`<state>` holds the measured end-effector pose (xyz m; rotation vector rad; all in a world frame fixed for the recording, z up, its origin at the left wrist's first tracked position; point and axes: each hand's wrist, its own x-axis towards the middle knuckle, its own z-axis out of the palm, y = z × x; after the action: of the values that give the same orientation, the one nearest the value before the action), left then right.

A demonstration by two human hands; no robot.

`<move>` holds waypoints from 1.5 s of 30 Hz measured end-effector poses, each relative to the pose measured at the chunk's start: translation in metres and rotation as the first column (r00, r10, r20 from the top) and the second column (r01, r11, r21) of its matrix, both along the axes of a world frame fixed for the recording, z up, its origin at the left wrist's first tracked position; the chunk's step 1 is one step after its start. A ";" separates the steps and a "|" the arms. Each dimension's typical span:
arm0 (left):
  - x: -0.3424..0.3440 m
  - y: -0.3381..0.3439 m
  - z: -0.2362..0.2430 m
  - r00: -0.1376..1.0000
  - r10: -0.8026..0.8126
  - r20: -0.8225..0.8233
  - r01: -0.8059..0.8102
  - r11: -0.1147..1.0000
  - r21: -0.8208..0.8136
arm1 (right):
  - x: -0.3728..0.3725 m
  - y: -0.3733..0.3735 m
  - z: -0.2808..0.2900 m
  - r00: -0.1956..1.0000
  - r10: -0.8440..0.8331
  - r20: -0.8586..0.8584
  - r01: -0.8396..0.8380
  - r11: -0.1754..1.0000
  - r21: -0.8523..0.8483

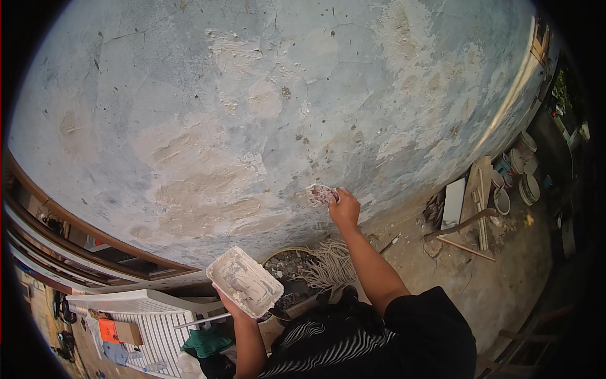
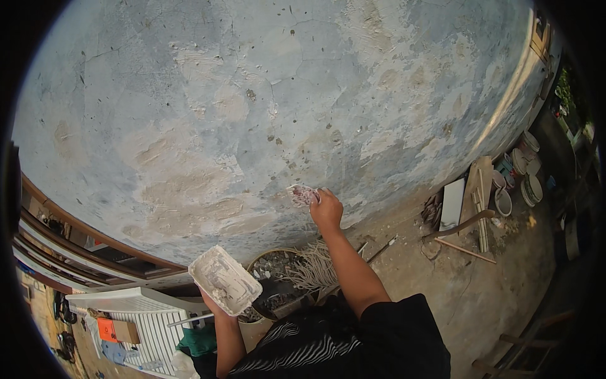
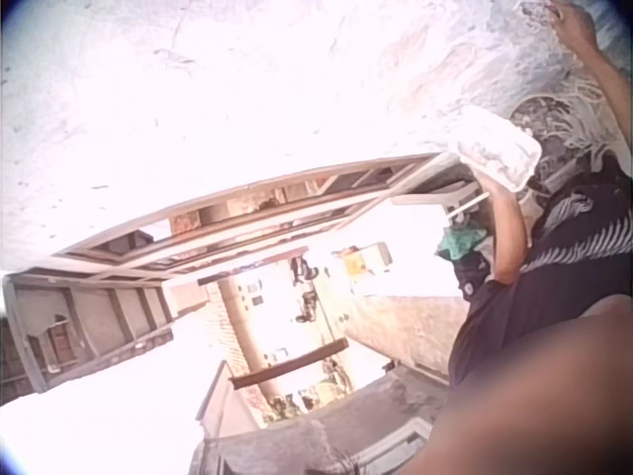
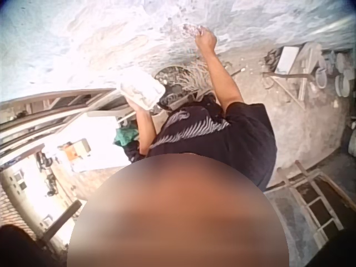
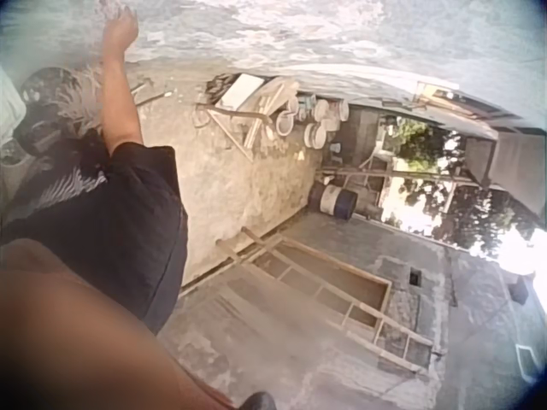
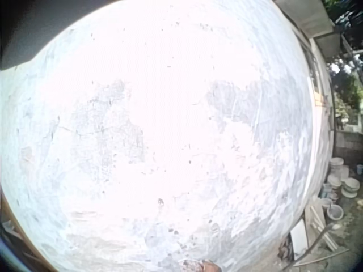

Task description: Applying putty to repair cracks on an outdoor house wall using a scraper.

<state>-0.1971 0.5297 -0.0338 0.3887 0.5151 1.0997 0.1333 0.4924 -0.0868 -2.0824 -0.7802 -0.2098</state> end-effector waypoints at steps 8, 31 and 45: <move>-0.007 -0.002 0.004 1.000 0.020 -0.020 -0.020 1.000 -0.006 | -0.010 -0.042 0.002 0.997 0.053 0.052 -0.062 0.982 0.178; -0.020 0.013 0.006 1.000 0.022 0.011 -0.022 1.000 0.006 | -0.096 -0.018 -0.019 0.984 0.154 0.085 -0.164 0.978 0.131; -0.025 0.012 -0.003 1.000 0.029 0.003 -0.029 0.999 -0.012 | -0.107 0.022 -0.019 0.987 0.103 0.122 -0.098 0.994 -0.047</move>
<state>-0.2219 0.5417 -0.0370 0.3695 0.5255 1.1248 0.0264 0.5147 -0.1055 -2.0772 -0.9693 -0.2726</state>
